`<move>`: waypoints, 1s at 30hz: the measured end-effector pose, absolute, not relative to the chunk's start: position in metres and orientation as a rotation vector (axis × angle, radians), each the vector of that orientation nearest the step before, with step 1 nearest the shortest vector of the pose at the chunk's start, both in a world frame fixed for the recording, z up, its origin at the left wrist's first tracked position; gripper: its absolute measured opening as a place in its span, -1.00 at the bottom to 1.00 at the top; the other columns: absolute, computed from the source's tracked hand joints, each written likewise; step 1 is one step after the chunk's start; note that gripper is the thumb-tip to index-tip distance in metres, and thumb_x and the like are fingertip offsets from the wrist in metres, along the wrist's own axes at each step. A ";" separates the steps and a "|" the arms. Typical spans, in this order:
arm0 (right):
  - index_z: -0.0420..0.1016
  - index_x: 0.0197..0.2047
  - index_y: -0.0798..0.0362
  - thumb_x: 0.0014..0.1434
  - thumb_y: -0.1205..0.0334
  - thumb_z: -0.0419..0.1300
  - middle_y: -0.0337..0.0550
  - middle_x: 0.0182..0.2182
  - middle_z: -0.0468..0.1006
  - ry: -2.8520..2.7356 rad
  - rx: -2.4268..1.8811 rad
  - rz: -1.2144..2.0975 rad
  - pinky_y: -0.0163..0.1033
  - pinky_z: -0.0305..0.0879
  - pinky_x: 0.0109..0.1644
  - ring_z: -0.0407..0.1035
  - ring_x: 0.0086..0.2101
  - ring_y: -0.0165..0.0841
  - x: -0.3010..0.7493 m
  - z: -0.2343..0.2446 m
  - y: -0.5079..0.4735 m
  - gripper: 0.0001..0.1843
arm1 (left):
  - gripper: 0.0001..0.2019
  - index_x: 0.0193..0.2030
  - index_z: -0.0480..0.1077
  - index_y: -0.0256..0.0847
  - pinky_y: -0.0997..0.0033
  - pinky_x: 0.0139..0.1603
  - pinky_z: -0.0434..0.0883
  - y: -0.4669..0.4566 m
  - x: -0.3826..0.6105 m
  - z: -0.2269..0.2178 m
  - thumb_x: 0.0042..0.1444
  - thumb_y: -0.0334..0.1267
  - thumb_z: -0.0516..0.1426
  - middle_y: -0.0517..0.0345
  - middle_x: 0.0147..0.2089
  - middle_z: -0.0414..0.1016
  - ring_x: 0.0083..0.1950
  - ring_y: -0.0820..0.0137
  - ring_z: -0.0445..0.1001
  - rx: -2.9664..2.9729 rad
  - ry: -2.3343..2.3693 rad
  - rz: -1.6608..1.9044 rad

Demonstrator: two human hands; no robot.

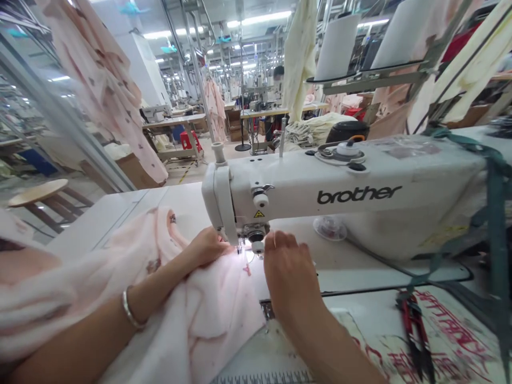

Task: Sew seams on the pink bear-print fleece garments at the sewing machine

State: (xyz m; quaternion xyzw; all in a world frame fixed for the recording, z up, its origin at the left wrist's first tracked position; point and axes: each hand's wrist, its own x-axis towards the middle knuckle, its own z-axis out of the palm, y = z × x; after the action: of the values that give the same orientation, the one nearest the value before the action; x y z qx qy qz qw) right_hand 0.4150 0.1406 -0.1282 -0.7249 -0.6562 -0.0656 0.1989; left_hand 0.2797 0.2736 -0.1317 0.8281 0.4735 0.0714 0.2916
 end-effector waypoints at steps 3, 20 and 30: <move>0.43 -0.13 0.28 0.07 0.65 -0.07 0.18 -0.13 0.42 -2.072 -1.752 -0.521 -0.02 0.34 -0.12 0.29 -0.09 -0.06 0.394 -0.140 0.119 -0.63 | -0.79 -0.69 0.12 -0.26 0.50 -0.54 -0.03 0.274 0.279 -0.133 -0.18 -0.25 0.06 0.28 -0.69 0.00 -0.56 0.54 0.00 2.196 1.242 0.190; 0.37 -0.13 0.13 0.22 0.57 -0.12 -0.14 -0.11 0.47 -2.181 -1.431 -0.165 -0.23 0.34 -0.35 0.27 -0.22 -0.25 0.419 -0.150 0.112 -0.68 | -0.91 -0.55 0.29 -0.23 0.53 -0.54 0.05 0.265 0.277 -0.136 -0.14 -0.26 0.05 0.27 -0.63 0.19 -0.57 0.51 0.18 2.145 1.327 0.244; 0.40 -0.29 0.13 0.23 0.53 -0.10 -0.08 -0.24 0.49 -2.059 -1.422 -0.195 -0.22 0.34 -0.21 0.25 -0.24 -0.26 0.398 -0.170 0.110 -0.72 | -0.85 -0.45 0.40 -0.27 0.50 -0.36 0.24 0.271 0.277 -0.138 -0.13 -0.24 0.10 0.15 -0.46 0.43 -0.38 0.40 0.35 2.191 1.241 0.272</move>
State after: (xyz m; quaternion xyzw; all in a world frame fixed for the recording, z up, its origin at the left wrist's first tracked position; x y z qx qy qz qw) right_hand 0.3982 0.1099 -0.1696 -0.5384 -0.7798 -0.0737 0.3107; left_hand 0.2769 0.2707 -0.1385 0.8253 0.4676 0.1023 0.2995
